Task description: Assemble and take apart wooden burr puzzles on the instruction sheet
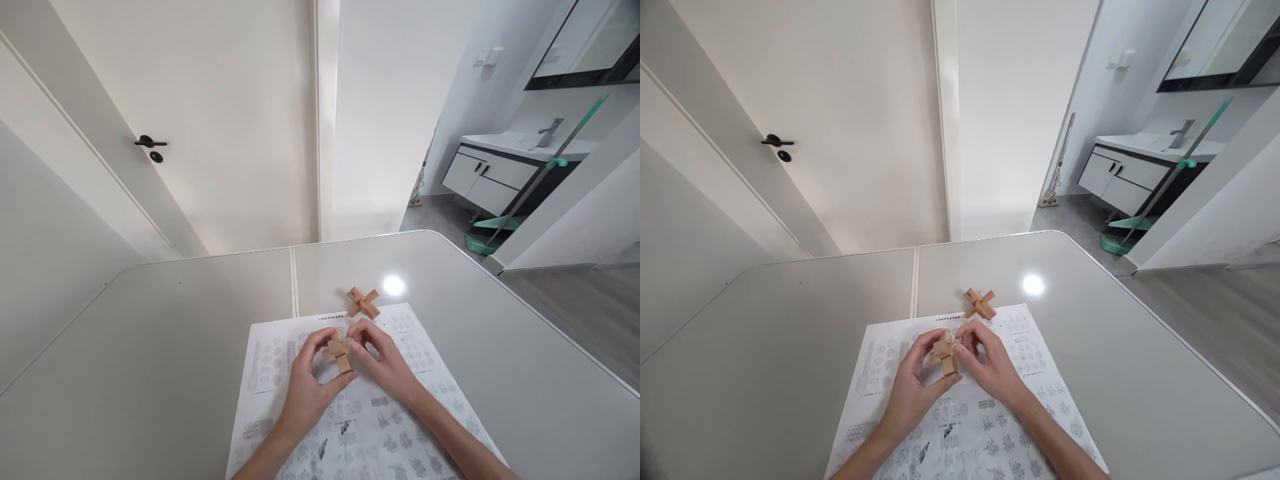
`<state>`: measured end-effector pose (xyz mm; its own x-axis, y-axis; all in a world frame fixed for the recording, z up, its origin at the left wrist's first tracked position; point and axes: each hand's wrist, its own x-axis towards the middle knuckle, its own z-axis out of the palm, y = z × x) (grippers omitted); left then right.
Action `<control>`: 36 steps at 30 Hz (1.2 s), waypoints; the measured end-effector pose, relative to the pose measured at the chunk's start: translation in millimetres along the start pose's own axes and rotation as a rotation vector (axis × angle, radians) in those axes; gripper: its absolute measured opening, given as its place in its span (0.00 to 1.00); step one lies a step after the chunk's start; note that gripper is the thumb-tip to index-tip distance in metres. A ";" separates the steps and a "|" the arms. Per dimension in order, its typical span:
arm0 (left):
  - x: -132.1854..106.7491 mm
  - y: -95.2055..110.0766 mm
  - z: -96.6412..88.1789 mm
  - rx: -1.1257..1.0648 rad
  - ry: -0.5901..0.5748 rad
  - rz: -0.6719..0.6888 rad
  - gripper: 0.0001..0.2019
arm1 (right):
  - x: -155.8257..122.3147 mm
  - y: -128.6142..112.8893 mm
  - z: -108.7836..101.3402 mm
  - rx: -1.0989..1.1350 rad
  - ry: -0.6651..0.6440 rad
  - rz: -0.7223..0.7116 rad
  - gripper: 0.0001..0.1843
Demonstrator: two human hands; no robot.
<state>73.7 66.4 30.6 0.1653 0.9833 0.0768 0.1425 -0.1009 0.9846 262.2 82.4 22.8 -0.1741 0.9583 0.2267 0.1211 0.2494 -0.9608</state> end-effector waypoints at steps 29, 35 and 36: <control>0.5 8.2 -9.9 -0.160 -0.120 -0.025 0.27 | -1.6 4.6 0.2 0.285 -0.363 0.208 0.15; 0.9 6.0 -8.5 -0.097 -0.046 0.016 0.29 | -2.5 4.1 8.1 0.103 -0.236 0.112 0.13; 0.9 5.0 -8.1 -0.084 -0.024 0.018 0.30 | -3.1 4.7 9.3 0.059 -0.210 0.091 0.11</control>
<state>66.7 68.0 36.8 0.1907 0.9773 0.0921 0.0566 -0.1046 0.9929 254.2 79.4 16.1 -0.3655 0.9247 0.1064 0.0896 0.1487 -0.9848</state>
